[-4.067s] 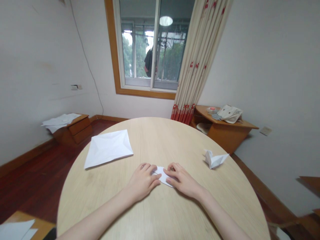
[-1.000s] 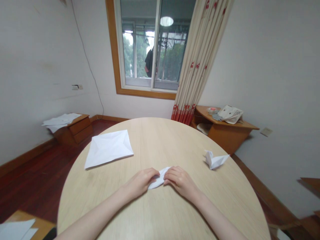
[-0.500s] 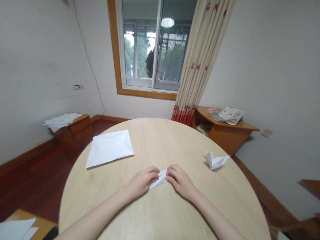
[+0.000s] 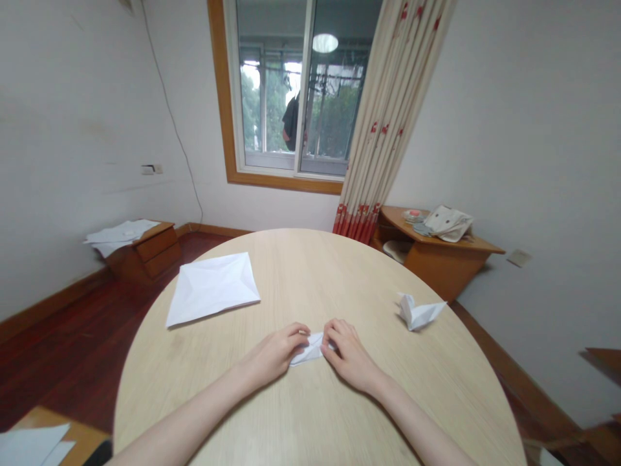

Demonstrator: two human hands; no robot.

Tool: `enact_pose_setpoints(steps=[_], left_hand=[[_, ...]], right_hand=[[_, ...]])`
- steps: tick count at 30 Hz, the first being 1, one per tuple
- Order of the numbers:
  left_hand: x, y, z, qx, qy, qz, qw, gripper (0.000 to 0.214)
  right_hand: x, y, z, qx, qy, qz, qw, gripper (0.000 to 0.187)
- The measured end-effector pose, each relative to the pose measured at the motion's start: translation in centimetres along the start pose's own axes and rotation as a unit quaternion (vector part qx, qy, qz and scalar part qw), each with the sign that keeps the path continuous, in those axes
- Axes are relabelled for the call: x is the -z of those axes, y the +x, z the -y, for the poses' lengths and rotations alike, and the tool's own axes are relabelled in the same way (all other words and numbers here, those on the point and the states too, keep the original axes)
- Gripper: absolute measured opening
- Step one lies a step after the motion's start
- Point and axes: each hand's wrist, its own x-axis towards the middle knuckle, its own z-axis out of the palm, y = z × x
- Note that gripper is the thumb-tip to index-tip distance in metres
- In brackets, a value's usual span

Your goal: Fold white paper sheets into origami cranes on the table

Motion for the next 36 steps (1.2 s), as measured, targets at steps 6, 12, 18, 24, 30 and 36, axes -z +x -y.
enact_pose_setpoints(steps=[6,12,18,24,30,36], left_hand=[[0.4,0.1,-1.4,0.020,0.033,-0.018,0.999,0.024],[0.2,0.3,-2.7,0.049,0.123,-0.075,0.988,0.013],[-0.4,0.4,-2.9,0.078,0.146,-0.103,0.981,0.009],[-0.7,0.4,-2.8,0.104,0.137,-0.116,0.978,0.008],[-0.7,0.5,-2.2,0.122,0.113,-0.097,0.981,0.009],[-0.5,0.4,-1.9,0.116,0.114,-0.065,0.984,0.012]], right_hand=[[0.0,0.0,0.3,0.001,-0.015,0.002,1.000,0.011],[-0.3,0.1,0.3,-0.008,-0.018,0.003,1.000,0.012],[-0.2,0.1,0.5,-0.011,-0.024,0.008,1.000,0.012],[-0.1,0.1,0.6,-0.016,-0.034,-0.002,0.999,0.010],[-0.1,0.2,0.4,-0.024,-0.045,-0.002,0.999,0.010],[0.0,0.2,-0.2,-0.048,-0.045,0.007,0.998,0.008]])
